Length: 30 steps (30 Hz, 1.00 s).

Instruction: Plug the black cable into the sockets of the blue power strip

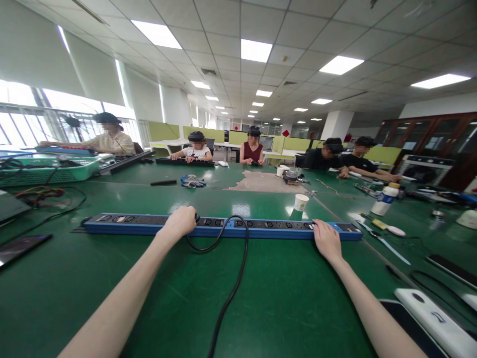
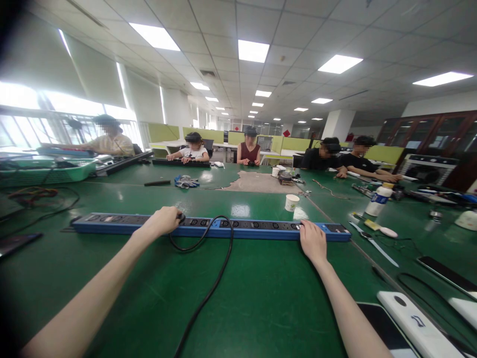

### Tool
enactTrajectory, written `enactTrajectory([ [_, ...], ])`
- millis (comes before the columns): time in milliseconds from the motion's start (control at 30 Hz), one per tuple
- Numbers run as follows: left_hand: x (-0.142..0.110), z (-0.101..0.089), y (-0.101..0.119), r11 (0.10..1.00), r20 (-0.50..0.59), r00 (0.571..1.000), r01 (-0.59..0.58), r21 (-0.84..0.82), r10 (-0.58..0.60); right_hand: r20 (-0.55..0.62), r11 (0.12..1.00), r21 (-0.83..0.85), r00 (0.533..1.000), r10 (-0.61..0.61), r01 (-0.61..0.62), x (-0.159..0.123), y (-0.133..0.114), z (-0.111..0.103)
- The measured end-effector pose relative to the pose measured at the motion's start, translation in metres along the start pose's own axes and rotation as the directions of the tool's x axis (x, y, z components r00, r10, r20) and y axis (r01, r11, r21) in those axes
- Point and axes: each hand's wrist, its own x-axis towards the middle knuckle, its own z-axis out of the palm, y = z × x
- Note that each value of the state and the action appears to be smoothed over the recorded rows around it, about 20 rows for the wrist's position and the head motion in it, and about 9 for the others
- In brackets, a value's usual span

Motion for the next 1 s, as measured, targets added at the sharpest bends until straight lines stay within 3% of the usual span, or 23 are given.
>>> enactTrajectory([
  [167,0.000,0.003,0.009,0.999,-0.026,0.999,-0.020,0.033,0.021,-0.007,1.000,0.017,1.000,0.000,0.000,0.000,0.001,0.001],
  [333,0.008,0.010,-0.003,0.999,0.031,0.999,-0.036,-0.035,0.037,-0.003,1.000,0.021,1.000,0.008,-0.008,0.000,0.002,0.001],
  [533,0.006,0.013,-0.003,0.997,-0.123,0.990,0.060,-0.058,-0.067,0.005,1.000,0.010,1.000,0.016,-0.016,0.000,0.000,0.001],
  [767,-0.004,0.007,0.015,0.997,-0.139,0.988,0.075,0.031,-0.070,0.003,1.000,-0.002,1.000,0.007,-0.007,0.000,-0.001,0.000],
  [1000,-0.003,0.006,0.011,0.997,-0.131,0.988,0.081,-0.007,-0.081,-0.003,1.000,-0.002,1.000,0.010,-0.010,-0.001,0.000,-0.001],
])
